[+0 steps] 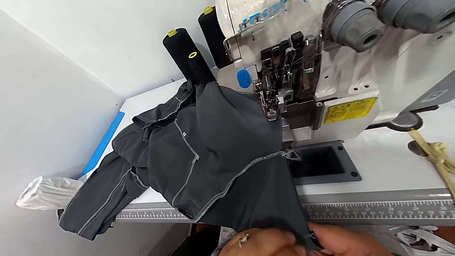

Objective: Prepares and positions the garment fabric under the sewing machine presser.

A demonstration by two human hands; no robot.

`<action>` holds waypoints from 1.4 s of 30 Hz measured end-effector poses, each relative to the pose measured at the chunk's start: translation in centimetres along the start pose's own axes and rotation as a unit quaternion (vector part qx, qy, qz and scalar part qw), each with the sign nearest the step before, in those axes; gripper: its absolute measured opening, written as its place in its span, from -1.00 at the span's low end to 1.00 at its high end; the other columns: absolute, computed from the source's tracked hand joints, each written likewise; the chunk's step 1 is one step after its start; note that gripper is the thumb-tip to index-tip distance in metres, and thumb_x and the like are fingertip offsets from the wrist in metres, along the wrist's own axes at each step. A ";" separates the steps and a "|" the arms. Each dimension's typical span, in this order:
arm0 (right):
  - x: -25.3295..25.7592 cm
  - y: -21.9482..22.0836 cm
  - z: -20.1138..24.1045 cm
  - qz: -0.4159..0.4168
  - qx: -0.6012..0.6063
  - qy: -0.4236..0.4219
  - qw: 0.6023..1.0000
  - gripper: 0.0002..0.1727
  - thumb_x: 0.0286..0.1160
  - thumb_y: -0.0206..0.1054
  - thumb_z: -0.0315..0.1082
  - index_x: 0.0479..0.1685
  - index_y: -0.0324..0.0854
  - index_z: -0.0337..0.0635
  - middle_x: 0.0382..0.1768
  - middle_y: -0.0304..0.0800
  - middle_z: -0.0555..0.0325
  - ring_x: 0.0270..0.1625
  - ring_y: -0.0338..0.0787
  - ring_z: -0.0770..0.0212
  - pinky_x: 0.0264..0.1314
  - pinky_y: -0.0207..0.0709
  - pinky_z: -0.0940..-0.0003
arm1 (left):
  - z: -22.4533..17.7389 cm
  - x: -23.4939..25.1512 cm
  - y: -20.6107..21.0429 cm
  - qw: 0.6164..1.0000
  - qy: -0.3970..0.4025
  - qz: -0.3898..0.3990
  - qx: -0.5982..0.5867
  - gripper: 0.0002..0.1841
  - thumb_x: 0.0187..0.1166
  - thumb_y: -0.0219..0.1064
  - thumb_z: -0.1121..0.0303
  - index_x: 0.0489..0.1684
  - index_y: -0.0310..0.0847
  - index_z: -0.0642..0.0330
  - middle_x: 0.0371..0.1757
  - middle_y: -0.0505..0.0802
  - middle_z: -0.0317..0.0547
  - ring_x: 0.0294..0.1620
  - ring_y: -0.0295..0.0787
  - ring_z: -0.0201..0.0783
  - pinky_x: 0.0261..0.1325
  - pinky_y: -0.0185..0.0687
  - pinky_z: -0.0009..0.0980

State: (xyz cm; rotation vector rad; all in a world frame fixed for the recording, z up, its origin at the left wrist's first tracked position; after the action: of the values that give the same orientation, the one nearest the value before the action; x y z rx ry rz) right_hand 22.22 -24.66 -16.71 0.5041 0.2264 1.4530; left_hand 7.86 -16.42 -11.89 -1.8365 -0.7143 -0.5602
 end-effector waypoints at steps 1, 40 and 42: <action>0.0 0.1 0.0 0.000 -0.017 -0.010 1.000 -0.69 0.65 0.14 -0.63 0.28 0.62 -0.43 -0.01 0.90 0.33 0.03 0.84 0.52 0.21 0.75 0.40 | -0.1 0.3 0.1 1.000 -0.024 -0.005 0.018 -0.80 0.56 0.51 0.36 -0.10 0.69 0.30 0.02 0.81 -0.04 0.17 0.77 -0.39 0.35 0.61 -0.61; 4.2 -1.1 0.5 -0.080 -0.136 -0.109 0.981 -0.74 0.64 0.13 -0.55 -0.02 0.78 -0.29 -0.13 0.89 0.35 -0.01 0.79 0.64 0.13 0.69 0.61 | 1.1 1.6 -1.6 0.999 0.037 0.004 0.023 -0.88 0.75 0.15 0.45 -0.03 0.60 0.23 0.10 0.90 0.00 -0.04 0.85 -0.35 0.08 0.66 -0.55; 3.7 -0.8 0.3 -0.047 -0.093 -0.087 0.991 -0.77 0.68 0.13 -0.55 -0.05 0.75 -0.29 -0.12 0.86 0.40 0.00 0.76 0.68 0.14 0.66 0.62 | 1.1 1.8 -1.6 0.998 0.041 0.020 0.034 -0.86 0.75 0.13 0.44 -0.05 0.62 0.21 0.02 0.93 0.01 -0.28 0.75 -0.32 -0.16 0.52 -0.53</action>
State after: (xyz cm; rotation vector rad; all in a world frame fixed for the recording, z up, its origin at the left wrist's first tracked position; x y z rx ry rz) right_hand 23.48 -21.15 -16.24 0.4589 -0.0240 1.3141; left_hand 8.07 -14.52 -10.08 -1.7507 -0.6327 -0.5735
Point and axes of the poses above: each hand's wrist, its own x-axis towards the middle knuckle, its own y-axis out of the palm, z = x × y, the point moved 4 cm from there along x, towards the middle knuckle
